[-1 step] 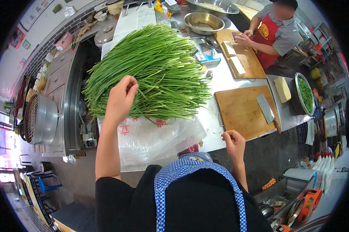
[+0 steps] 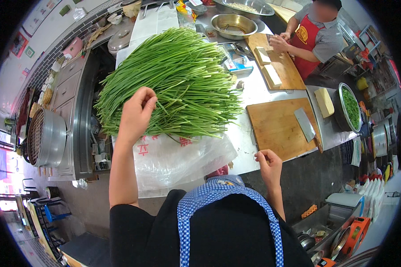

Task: The person removes a large bundle of chives from a plastic bag, sorts through them on a counter, and then finely chops them with a cleaver on a wooden cutting board.

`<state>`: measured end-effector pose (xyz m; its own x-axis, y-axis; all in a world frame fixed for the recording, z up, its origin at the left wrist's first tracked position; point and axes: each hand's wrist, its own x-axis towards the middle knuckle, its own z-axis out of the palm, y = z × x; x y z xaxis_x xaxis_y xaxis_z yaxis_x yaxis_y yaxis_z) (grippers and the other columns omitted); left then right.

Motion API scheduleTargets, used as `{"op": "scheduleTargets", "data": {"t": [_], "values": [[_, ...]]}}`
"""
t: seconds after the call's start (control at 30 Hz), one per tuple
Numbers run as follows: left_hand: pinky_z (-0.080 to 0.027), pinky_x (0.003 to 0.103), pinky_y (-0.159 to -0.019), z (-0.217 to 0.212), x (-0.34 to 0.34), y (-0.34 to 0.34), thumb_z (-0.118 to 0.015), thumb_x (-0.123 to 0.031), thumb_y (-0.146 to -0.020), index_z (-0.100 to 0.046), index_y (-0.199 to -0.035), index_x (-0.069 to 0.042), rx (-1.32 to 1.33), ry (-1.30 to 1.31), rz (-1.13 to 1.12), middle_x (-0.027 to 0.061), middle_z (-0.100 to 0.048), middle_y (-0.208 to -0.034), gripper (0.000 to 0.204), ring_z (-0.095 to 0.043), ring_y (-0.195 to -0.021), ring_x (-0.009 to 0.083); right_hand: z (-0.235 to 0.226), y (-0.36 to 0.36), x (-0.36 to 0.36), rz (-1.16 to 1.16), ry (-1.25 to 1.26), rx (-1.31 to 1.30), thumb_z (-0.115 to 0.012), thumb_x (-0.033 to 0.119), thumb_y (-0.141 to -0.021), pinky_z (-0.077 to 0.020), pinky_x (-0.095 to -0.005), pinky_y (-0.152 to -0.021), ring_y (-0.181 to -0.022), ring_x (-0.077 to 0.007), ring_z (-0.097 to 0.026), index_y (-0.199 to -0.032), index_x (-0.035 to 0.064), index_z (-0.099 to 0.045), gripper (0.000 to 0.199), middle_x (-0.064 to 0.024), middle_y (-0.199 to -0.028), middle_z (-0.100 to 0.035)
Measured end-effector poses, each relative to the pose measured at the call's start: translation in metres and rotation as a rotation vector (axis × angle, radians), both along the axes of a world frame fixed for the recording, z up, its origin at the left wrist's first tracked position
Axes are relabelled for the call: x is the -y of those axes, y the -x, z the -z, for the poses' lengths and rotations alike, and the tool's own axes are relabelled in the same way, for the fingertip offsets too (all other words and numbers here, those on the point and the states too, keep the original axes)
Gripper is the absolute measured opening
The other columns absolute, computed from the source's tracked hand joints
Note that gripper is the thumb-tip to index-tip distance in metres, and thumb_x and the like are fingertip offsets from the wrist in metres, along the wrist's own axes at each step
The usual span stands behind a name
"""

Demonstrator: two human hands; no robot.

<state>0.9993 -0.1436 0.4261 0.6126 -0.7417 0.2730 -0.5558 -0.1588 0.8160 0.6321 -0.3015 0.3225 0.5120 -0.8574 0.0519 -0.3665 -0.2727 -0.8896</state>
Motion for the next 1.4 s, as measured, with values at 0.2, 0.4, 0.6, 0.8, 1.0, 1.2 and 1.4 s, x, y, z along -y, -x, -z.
{"op": "scheduleTargets", "data": {"t": [0.2,0.4,0.6,0.8,1.0,1.2,1.4], "values": [[-0.039,0.019,-0.064,-0.051,-0.021,0.012,-0.057,-0.005,-0.093,-0.057,-0.095,-0.002,-0.006,0.232,0.02,-0.0022,-0.052,-0.077,0.004,-0.048,-0.07,0.0043,0.002,-0.001,-0.002,0.052,-0.018,0.046,-0.061,0.009,-0.088,-0.0464,-0.0263,-0.065,-0.069,-0.0144,-0.062,-0.082,-0.0036,-0.066,0.015,-0.0088,-0.073,-0.066],[-0.044,0.027,-0.068,-0.042,-0.05,0.015,-0.061,-0.002,-0.086,-0.057,-0.091,0.002,0.183,-0.128,0.155,0.0072,-0.058,-0.081,0.008,-0.054,-0.071,0.0174,-0.001,-0.001,-0.01,0.038,-0.039,0.015,-0.06,0.011,-0.09,-0.0467,-0.0247,-0.065,-0.07,-0.0125,-0.062,-0.084,-0.0035,-0.066,0.016,-0.0071,-0.075,-0.066],[-0.046,0.039,-0.083,0.016,-0.057,0.019,-0.066,-0.009,-0.082,-0.061,-0.095,-0.002,0.43,-0.256,0.101,0.0114,-0.063,-0.1,0.016,-0.059,-0.096,0.031,0.0,0.007,-0.012,0.054,-0.056,-0.008,-0.06,0.011,-0.093,-0.0478,-0.0217,-0.065,-0.071,-0.009,-0.062,-0.086,-0.0033,-0.065,0.017,-0.0045,-0.079,-0.067],[-0.044,0.04,-0.092,0.009,-0.002,0.013,-0.067,-0.007,-0.081,-0.061,-0.102,-0.003,0.599,0.01,0.079,0.0116,-0.06,-0.116,0.022,-0.056,-0.108,0.0324,0.011,0.007,-0.009,0.017,-0.046,0.02,-0.06,0.011,-0.093,-0.0482,-0.0216,-0.066,-0.072,-0.0091,-0.062,-0.087,-0.0039,-0.065,0.017,-0.0046,-0.08,-0.067],[-0.045,0.041,-0.092,0.028,0.013,0.001,-0.068,-0.005,-0.077,-0.061,-0.096,-0.003,0.819,0.037,0.194,0.0106,-0.06,-0.119,0.02,-0.056,-0.11,0.0302,0.005,0.001,-0.017,0.021,-0.073,0.018,-0.06,0.011,-0.092,-0.0472,-0.0228,-0.066,-0.072,-0.011,-0.062,-0.086,-0.0038,-0.065,0.017,-0.0059,-0.078,-0.067],[-0.05,0.04,-0.08,0.061,-0.017,0.012,-0.067,-0.006,-0.075,-0.062,-0.093,-0.006,0.735,-0.009,0.346,0.0109,-0.063,-0.109,0.019,-0.062,-0.092,0.0319,0.004,0.002,-0.021,0.078,-0.118,-0.009,-0.061,0.012,-0.088,-0.0477,-0.0257,-0.066,-0.073,-0.015,-0.065,-0.086,-0.0037,-0.067,0.017,-0.009,-0.075,-0.068],[-0.049,0.041,-0.084,0.088,-0.061,0.065,-0.071,-0.01,-0.071,-0.062,-0.101,-0.007,0.632,-0.089,0.432,0.012,-0.06,-0.11,0.031,-0.059,-0.094,0.033,0.011,-0.001,-0.021,0.048,-0.12,0.043,-0.06,0.012,-0.09,-0.0479,-0.0257,-0.067,-0.075,-0.0146,-0.065,-0.087,-0.0032,-0.066,0.017,-0.009,-0.077,-0.068]]}}
